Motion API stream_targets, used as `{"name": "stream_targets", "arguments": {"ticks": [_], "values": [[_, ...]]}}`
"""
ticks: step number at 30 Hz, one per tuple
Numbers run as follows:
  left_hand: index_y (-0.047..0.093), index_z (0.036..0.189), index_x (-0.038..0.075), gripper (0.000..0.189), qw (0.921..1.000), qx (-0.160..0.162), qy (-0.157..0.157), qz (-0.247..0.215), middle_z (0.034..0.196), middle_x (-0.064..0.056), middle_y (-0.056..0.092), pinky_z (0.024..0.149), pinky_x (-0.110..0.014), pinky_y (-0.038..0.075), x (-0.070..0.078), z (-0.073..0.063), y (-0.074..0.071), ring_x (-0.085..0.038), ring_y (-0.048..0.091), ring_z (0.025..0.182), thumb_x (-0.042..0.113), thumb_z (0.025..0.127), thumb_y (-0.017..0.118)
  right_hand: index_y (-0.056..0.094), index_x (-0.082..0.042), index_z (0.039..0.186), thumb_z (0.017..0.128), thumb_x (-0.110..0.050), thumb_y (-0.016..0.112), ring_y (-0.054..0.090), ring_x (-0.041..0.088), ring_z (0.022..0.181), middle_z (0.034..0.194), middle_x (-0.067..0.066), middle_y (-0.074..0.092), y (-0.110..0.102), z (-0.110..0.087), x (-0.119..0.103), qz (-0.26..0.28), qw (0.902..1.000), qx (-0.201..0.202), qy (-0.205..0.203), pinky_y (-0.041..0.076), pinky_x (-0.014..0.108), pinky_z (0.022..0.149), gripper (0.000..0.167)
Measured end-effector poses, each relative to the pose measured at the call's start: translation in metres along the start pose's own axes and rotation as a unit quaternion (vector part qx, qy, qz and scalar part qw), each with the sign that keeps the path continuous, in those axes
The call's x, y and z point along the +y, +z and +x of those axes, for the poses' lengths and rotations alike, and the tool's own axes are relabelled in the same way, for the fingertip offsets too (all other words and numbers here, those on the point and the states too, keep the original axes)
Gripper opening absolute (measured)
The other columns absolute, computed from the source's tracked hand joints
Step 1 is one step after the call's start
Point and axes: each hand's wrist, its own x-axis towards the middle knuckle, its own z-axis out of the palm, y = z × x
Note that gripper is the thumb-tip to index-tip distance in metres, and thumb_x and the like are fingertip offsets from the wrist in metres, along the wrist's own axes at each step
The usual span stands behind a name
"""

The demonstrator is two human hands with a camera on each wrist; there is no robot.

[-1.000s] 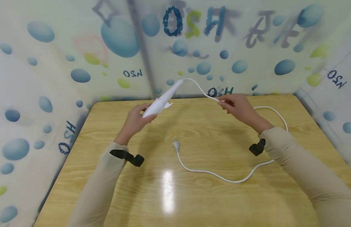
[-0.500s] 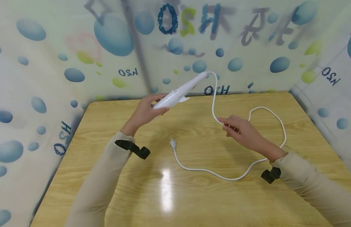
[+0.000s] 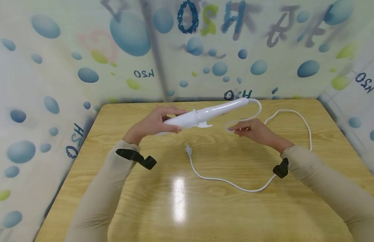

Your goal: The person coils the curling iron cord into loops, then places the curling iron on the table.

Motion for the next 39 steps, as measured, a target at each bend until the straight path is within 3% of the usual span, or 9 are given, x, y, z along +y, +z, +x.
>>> {"name": "stream_targets", "arguments": {"ticks": [2, 4, 8, 11, 16, 22, 29, 39], "values": [[0.057, 0.127, 0.007, 0.051, 0.9997, -0.021, 0.007, 0.006, 0.112, -0.009, 0.056, 0.065, -0.038, 0.052, 0.001, -0.003, 0.000, -0.027, 0.058, 0.079, 0.004, 0.077, 0.072, 0.068, 0.005, 0.098, 0.081, 0.005, 0.064, 0.048, 0.006, 0.058, 0.071, 0.003, 0.060, -0.004, 0.007, 0.002, 0.028, 0.9996, 0.003, 0.008, 0.040, 0.022, 0.052, 0.017], [0.058, 0.126, 0.007, 0.051, 0.9990, -0.043, 0.012, 0.007, 0.109, -0.008, 0.057, 0.065, -0.037, 0.052, 0.001, -0.006, 0.001, -0.026, 0.056, 0.080, 0.004, 0.077, 0.072, 0.068, 0.006, 0.094, 0.078, 0.008, 0.066, 0.050, 0.005, 0.061, 0.072, 0.006, 0.062, -0.010, 0.014, 0.004, 0.015, 0.9998, 0.003, -0.013, 0.042, 0.022, 0.055, 0.016], [0.058, 0.125, 0.006, 0.051, 0.9967, -0.081, 0.006, 0.010, 0.106, -0.007, 0.059, 0.066, -0.036, 0.050, 0.000, -0.012, 0.004, -0.025, 0.053, 0.082, 0.004, 0.077, 0.072, 0.070, 0.001, 0.097, 0.081, 0.001, 0.066, 0.056, 0.008, 0.068, 0.084, 0.009, 0.066, -0.023, 0.027, 0.001, -0.017, 0.9998, -0.008, 0.007, 0.045, 0.025, 0.058, 0.016], [0.058, 0.125, 0.005, 0.050, 0.9956, -0.092, -0.005, 0.012, 0.104, -0.007, 0.059, 0.067, -0.035, 0.050, -0.003, -0.016, 0.007, -0.024, 0.053, 0.083, 0.005, 0.077, 0.072, 0.070, -0.001, 0.103, 0.088, -0.010, 0.062, 0.058, 0.010, 0.070, 0.089, 0.010, 0.066, -0.034, 0.033, -0.007, -0.038, 0.9967, -0.026, 0.067, 0.047, 0.027, 0.058, 0.020], [0.059, 0.124, 0.005, 0.050, 0.9956, -0.091, -0.020, 0.009, 0.105, -0.006, 0.058, 0.070, -0.035, 0.050, -0.011, -0.019, 0.011, -0.024, 0.053, 0.086, 0.005, 0.076, 0.073, 0.069, -0.001, 0.100, 0.089, -0.015, 0.061, 0.060, 0.014, 0.070, 0.087, 0.010, 0.066, -0.048, 0.041, -0.021, -0.087, 0.9924, -0.019, 0.084, 0.048, 0.030, 0.060, 0.019], [0.059, 0.123, 0.004, 0.048, 0.9960, -0.078, -0.039, 0.017, 0.106, -0.008, 0.058, 0.069, -0.035, 0.051, -0.019, -0.021, 0.013, -0.026, 0.052, 0.089, 0.006, 0.077, 0.072, 0.070, -0.005, 0.094, 0.087, -0.016, 0.064, 0.057, 0.010, 0.064, 0.084, 0.007, 0.064, -0.057, 0.046, -0.041, -0.111, 0.9909, 0.025, 0.072, 0.045, 0.024, 0.057, 0.014], [0.059, 0.124, 0.006, 0.048, 0.9956, -0.027, -0.078, 0.043, 0.107, -0.009, 0.057, 0.067, -0.034, 0.050, -0.025, -0.023, 0.011, -0.024, 0.052, 0.085, 0.009, 0.078, 0.072, 0.070, -0.007, 0.095, 0.086, -0.016, 0.065, 0.050, 0.012, 0.057, 0.081, 0.002, 0.061, -0.063, 0.038, -0.065, -0.112, 0.9918, 0.044, 0.043, 0.040, 0.022, 0.051, 0.013], [0.059, 0.124, 0.007, 0.045, 0.9951, 0.047, -0.075, 0.045, 0.104, -0.011, 0.057, 0.063, -0.039, 0.051, -0.026, -0.022, 0.010, -0.024, 0.056, 0.076, 0.011, 0.081, 0.071, 0.069, -0.009, 0.100, 0.087, -0.008, 0.062, 0.042, 0.010, 0.053, 0.075, -0.004, 0.056, -0.051, 0.015, -0.081, -0.135, 0.9889, 0.057, -0.020, 0.036, 0.023, 0.047, 0.015]]}}
